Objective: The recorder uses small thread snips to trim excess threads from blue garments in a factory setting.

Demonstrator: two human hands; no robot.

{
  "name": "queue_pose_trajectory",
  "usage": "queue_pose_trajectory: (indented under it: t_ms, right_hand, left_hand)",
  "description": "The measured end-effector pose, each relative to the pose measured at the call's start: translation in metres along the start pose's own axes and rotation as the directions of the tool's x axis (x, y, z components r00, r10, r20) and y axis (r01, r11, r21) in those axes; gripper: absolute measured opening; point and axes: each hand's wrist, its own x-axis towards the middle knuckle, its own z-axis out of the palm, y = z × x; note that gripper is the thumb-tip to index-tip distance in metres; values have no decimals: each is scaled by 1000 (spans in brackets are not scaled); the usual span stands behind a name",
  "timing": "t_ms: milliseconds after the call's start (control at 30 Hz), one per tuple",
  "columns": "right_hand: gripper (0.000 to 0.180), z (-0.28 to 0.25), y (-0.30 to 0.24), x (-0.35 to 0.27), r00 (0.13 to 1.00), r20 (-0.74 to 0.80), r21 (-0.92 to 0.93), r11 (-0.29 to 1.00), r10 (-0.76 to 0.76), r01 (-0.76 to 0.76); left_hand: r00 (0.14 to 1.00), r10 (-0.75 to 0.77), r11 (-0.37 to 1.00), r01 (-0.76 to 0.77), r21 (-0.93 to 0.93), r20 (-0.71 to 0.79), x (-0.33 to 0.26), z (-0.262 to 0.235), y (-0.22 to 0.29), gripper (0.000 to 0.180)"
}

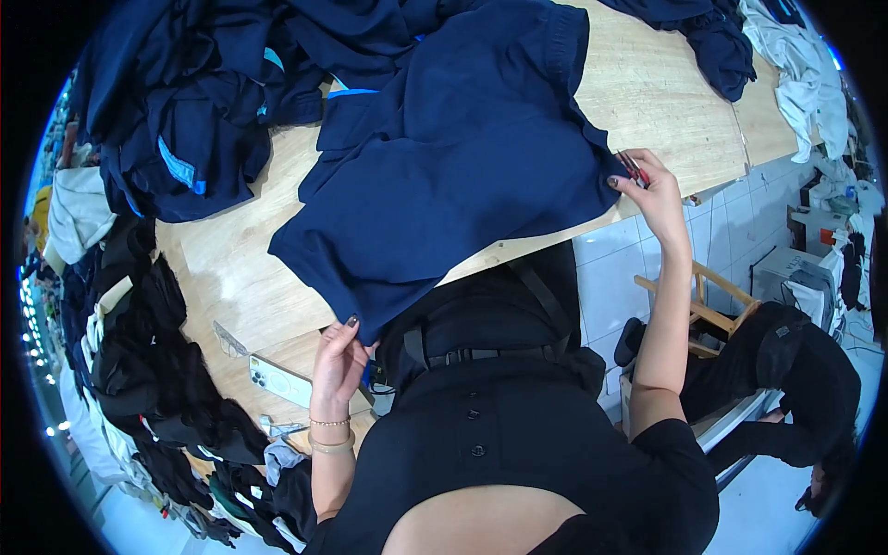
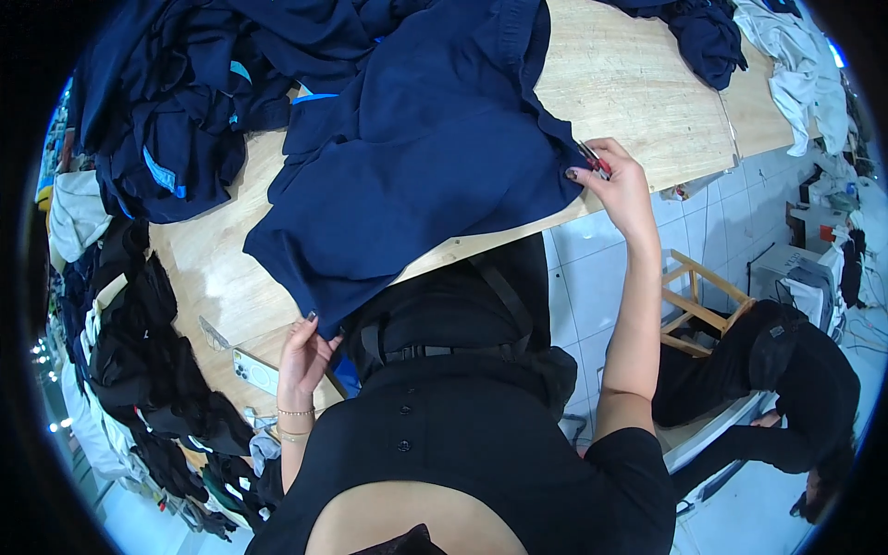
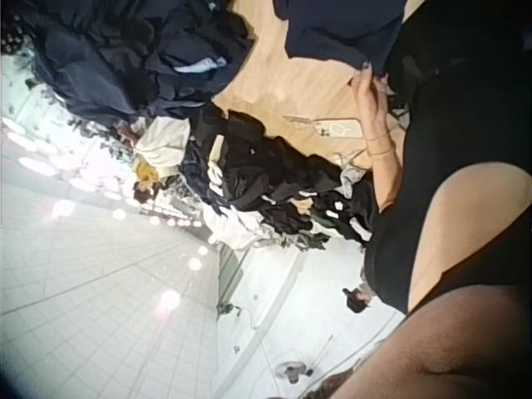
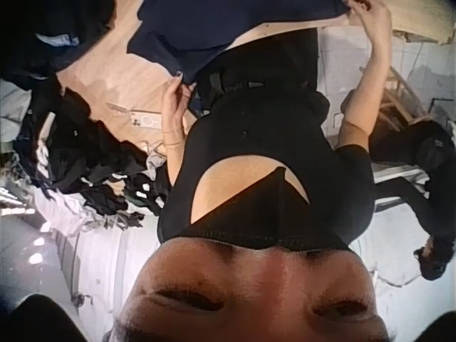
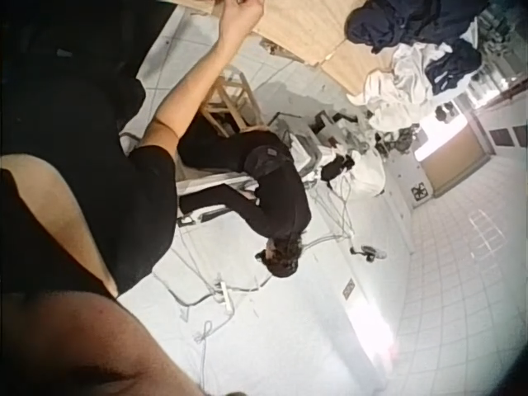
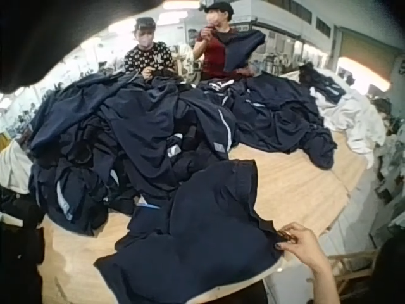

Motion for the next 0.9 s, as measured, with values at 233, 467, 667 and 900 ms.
queue_pose_trajectory:
  t_ms: [233,467,667,900]
  right_hand:
    - [8,-46,-34,20,903,-398,735,645,161,209]
    - [18,-78,-105,49,887,-461,560,773,-7,297]
    - [15,-27,-77,79,976,-189,655,755,109,42]
    - [20,-10,-75,77,991,-77,730,684,108,-18]
  left_hand:
    - [528,847,532,-842,89,-65,-12,-63,135,28]
    - [375,925,335,-725,602,-62,-42,-46,208,23]
    - [842,538,841,-539,-42,-36,79,-98,208,26]
    - [848,528,839,-510,-189,57,112,-114,202,29]
